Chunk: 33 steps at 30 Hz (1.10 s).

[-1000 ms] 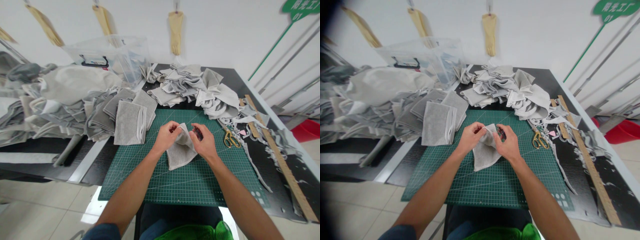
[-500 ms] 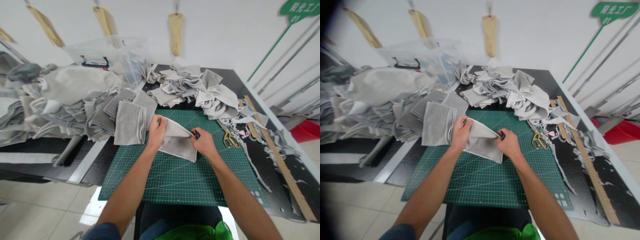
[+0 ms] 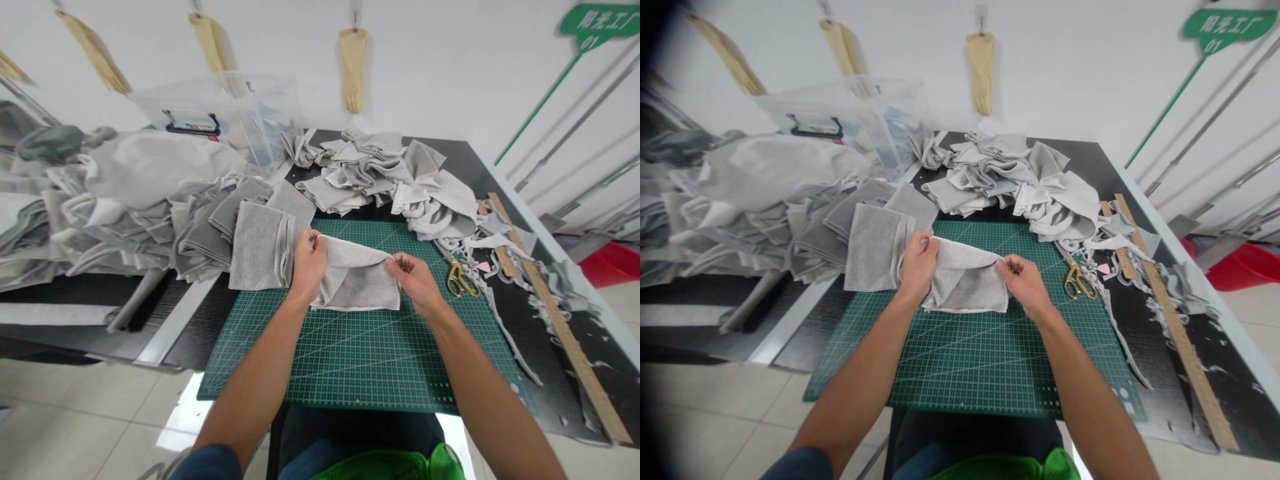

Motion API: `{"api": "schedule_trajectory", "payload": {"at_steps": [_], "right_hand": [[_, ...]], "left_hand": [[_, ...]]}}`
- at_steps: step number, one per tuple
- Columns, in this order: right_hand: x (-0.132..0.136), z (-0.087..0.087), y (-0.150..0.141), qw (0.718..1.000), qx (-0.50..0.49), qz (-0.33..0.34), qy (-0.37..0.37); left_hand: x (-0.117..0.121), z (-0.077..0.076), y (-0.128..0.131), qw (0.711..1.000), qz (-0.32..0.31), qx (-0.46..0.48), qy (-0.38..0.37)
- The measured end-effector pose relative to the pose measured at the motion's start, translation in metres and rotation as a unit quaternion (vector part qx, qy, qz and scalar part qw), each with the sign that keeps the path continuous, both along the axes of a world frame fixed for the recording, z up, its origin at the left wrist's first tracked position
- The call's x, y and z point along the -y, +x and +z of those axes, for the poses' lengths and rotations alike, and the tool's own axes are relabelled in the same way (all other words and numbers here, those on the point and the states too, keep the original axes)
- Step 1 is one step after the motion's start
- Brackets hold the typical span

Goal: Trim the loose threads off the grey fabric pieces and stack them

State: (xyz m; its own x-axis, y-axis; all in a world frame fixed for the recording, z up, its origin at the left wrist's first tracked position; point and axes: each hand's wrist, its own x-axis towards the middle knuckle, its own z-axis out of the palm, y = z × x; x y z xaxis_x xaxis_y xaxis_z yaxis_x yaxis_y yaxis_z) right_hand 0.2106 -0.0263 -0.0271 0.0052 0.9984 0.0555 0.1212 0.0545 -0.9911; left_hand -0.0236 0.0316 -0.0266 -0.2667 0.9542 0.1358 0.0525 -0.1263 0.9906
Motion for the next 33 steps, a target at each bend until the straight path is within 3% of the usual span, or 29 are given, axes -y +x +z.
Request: {"api": "schedule_trajectory", "payload": {"at_steps": [4,8,11,13,17,19,21,26,31,33], "right_hand": [[0.000,0.002,0.001,1.000,-0.025,-0.011,0.001],[0.000,0.005,0.003,0.999,0.024,-0.031,0.020],[0.001,0.005,0.002,0.996,0.076,-0.021,0.039],[0.001,0.004,-0.001,0.994,0.100,-0.001,0.040],[0.002,0.003,-0.010,0.991,0.108,0.063,0.044],[0.004,0.004,-0.013,0.988,0.108,0.094,0.056],[0.005,0.006,-0.013,0.987,0.108,0.104,0.058],[0.007,0.012,-0.007,0.994,0.066,0.079,0.027],[0.007,0.012,-0.008,0.991,0.073,0.116,-0.002],[0.006,0.009,-0.009,0.992,0.071,0.102,-0.005]], "left_hand": [[-0.001,-0.003,-0.001,0.996,-0.017,-0.085,0.033],[0.000,-0.002,-0.004,0.983,-0.013,-0.176,0.057],[0.004,0.003,-0.004,0.954,-0.017,-0.287,0.086],[0.010,0.008,0.001,0.927,-0.035,-0.344,0.144],[0.025,0.014,0.018,0.890,-0.197,-0.325,0.253],[0.031,0.014,0.026,0.878,-0.266,-0.308,0.254],[0.034,0.015,0.030,0.879,-0.296,-0.306,0.216],[0.031,0.020,0.023,0.922,-0.226,-0.302,0.083],[0.028,0.020,0.018,0.946,-0.143,-0.280,0.076],[0.029,0.020,0.019,0.951,-0.128,-0.270,0.083]]}}
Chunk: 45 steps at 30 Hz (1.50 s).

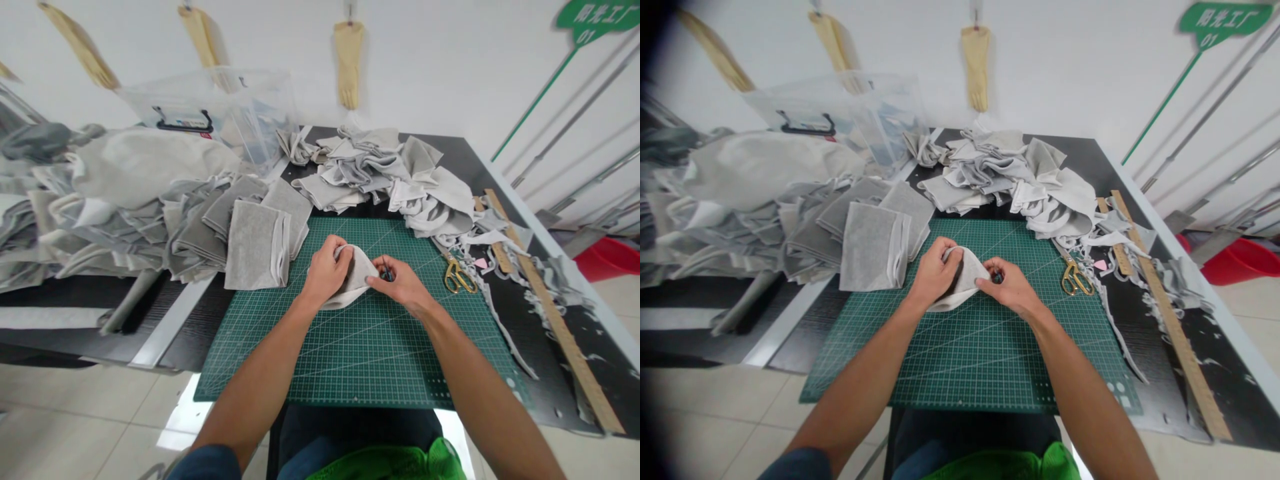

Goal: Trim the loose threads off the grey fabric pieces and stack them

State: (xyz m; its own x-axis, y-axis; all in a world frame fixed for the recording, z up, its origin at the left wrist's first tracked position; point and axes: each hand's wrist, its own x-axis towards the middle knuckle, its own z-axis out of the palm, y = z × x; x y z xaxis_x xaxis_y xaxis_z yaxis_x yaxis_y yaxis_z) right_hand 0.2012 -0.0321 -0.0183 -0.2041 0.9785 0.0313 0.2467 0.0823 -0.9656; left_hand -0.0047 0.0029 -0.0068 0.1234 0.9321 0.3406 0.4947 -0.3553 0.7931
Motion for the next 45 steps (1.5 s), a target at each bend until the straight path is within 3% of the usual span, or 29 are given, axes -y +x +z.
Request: {"api": "schedule_trajectory", "payload": {"at_steps": [4,8,12,16,19,25,30,34,38,45], "right_hand": [[-0.003,-0.007,0.003,0.991,-0.081,-0.100,0.019],[-0.005,-0.009,0.007,0.973,-0.160,-0.159,0.055],[-0.004,-0.005,0.004,0.978,-0.121,-0.148,0.081],[-0.001,-0.003,-0.005,0.989,-0.068,-0.106,0.076],[0.001,-0.002,-0.010,0.992,-0.071,-0.085,0.062],[0.001,-0.001,-0.005,0.989,-0.081,-0.099,0.071],[0.001,-0.002,-0.006,0.983,-0.135,-0.117,0.035],[0.001,-0.002,-0.007,0.981,-0.138,-0.131,0.025],[0.000,-0.003,-0.005,0.987,-0.066,-0.136,0.051],[0.001,-0.004,-0.003,0.988,0.030,-0.114,0.104]], "left_hand": [[0.000,-0.001,0.000,0.999,0.005,0.036,0.003],[0.000,-0.001,-0.003,0.998,-0.050,0.037,-0.032],[0.002,0.003,-0.004,0.990,-0.129,-0.013,-0.052],[0.007,0.008,0.001,0.989,-0.145,-0.017,-0.002],[0.011,0.010,0.006,0.986,-0.161,-0.009,-0.039],[0.005,0.006,0.003,0.984,-0.113,0.098,-0.097],[-0.004,-0.003,0.001,0.964,-0.109,0.190,-0.151],[-0.004,-0.005,0.000,0.974,-0.113,0.130,-0.144],[0.001,0.000,0.000,0.986,-0.122,0.031,-0.106],[0.012,0.014,0.003,0.983,-0.159,0.037,-0.085]]}}
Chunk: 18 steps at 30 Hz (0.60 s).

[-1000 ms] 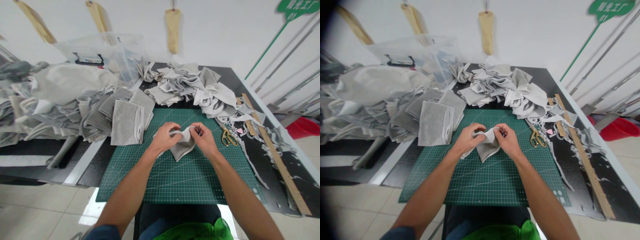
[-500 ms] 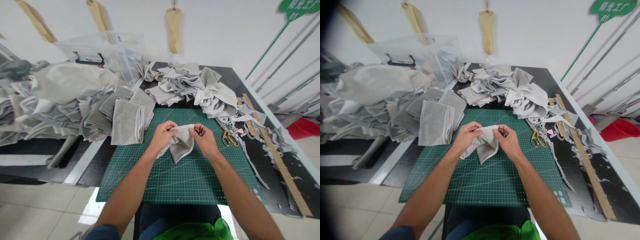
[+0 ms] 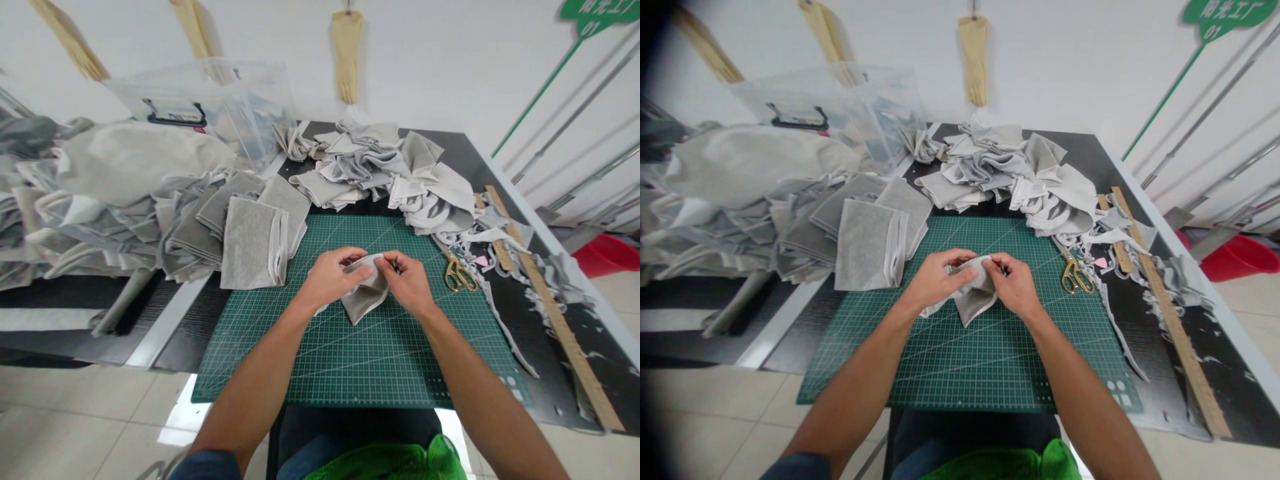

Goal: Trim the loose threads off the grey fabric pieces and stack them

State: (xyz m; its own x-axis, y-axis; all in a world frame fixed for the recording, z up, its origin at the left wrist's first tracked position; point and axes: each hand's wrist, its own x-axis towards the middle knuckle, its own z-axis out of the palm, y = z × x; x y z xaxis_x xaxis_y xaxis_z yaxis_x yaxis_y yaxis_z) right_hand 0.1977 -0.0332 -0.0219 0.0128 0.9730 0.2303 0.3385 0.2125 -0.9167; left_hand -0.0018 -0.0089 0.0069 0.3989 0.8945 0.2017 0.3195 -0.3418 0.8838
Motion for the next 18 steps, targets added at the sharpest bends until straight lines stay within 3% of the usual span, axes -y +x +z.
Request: {"api": "schedule_trajectory", "payload": {"at_steps": [5,10,18], "right_hand": [[0.004,0.003,-0.004,1.000,0.004,0.004,0.013],[0.007,0.007,-0.011,0.999,-0.027,0.021,0.002],[0.010,0.013,-0.009,0.996,-0.073,0.052,0.000]], "left_hand": [[0.002,-0.004,0.005,1.000,0.024,-0.005,-0.011],[0.002,-0.009,0.009,0.995,0.061,0.072,-0.044],[-0.001,-0.012,0.008,0.973,0.069,0.167,-0.147]]}}
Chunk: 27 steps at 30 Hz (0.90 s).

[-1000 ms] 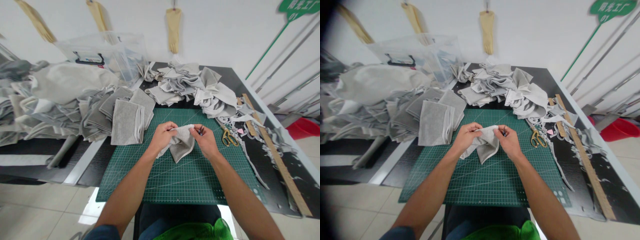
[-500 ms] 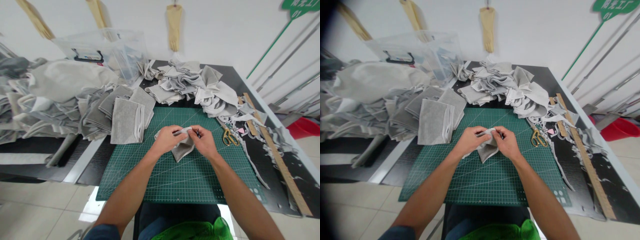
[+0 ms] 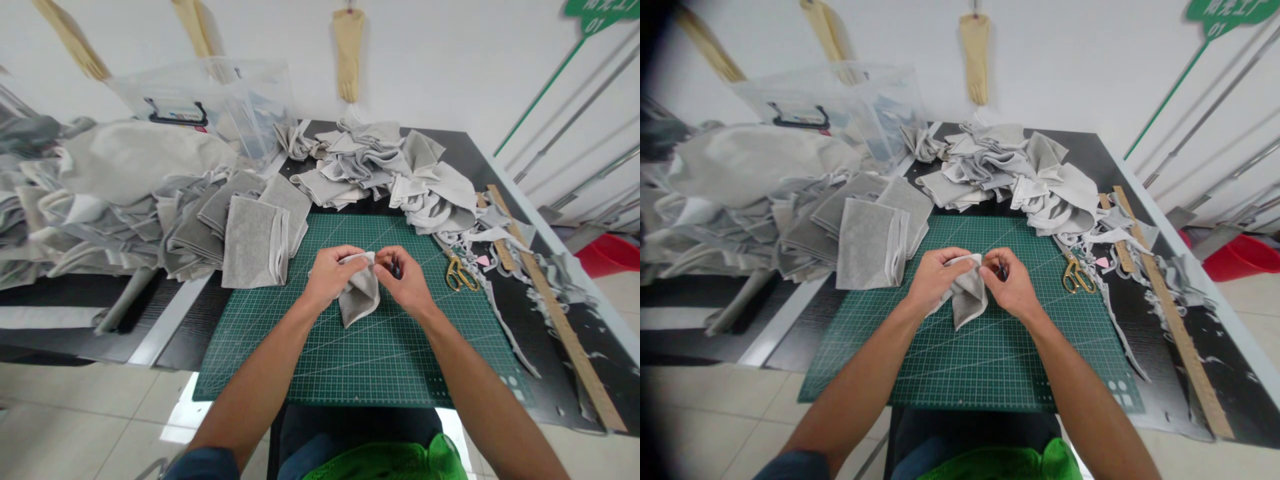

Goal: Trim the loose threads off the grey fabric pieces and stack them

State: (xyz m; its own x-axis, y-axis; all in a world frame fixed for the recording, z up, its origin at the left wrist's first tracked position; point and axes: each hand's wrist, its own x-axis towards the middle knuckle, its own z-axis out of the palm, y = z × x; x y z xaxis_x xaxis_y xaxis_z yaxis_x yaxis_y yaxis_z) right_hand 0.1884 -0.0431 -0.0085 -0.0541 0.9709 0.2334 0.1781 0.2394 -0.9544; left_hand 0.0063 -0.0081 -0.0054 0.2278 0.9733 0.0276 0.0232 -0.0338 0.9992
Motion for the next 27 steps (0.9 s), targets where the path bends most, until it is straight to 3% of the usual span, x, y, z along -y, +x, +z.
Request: {"api": "schedule_trajectory", "payload": {"at_steps": [5,10,17,21,27], "right_hand": [[-0.004,-0.002,0.010,0.996,0.079,-0.042,0.030],[-0.009,-0.008,0.011,0.971,0.188,-0.055,0.140],[-0.006,-0.014,0.007,0.965,0.222,-0.027,0.134],[-0.006,-0.015,0.008,0.970,0.210,-0.057,0.109],[-0.009,-0.014,0.012,0.940,0.258,-0.040,0.218]], "left_hand": [[-0.004,-0.002,-0.002,0.999,0.017,0.024,-0.035],[-0.005,-0.004,-0.002,0.999,0.019,0.016,-0.039],[-0.006,-0.004,-0.002,0.998,0.002,-0.058,0.035],[-0.007,-0.005,-0.003,0.996,0.002,-0.077,0.053],[-0.010,-0.005,-0.006,0.988,-0.010,-0.068,0.137]]}}
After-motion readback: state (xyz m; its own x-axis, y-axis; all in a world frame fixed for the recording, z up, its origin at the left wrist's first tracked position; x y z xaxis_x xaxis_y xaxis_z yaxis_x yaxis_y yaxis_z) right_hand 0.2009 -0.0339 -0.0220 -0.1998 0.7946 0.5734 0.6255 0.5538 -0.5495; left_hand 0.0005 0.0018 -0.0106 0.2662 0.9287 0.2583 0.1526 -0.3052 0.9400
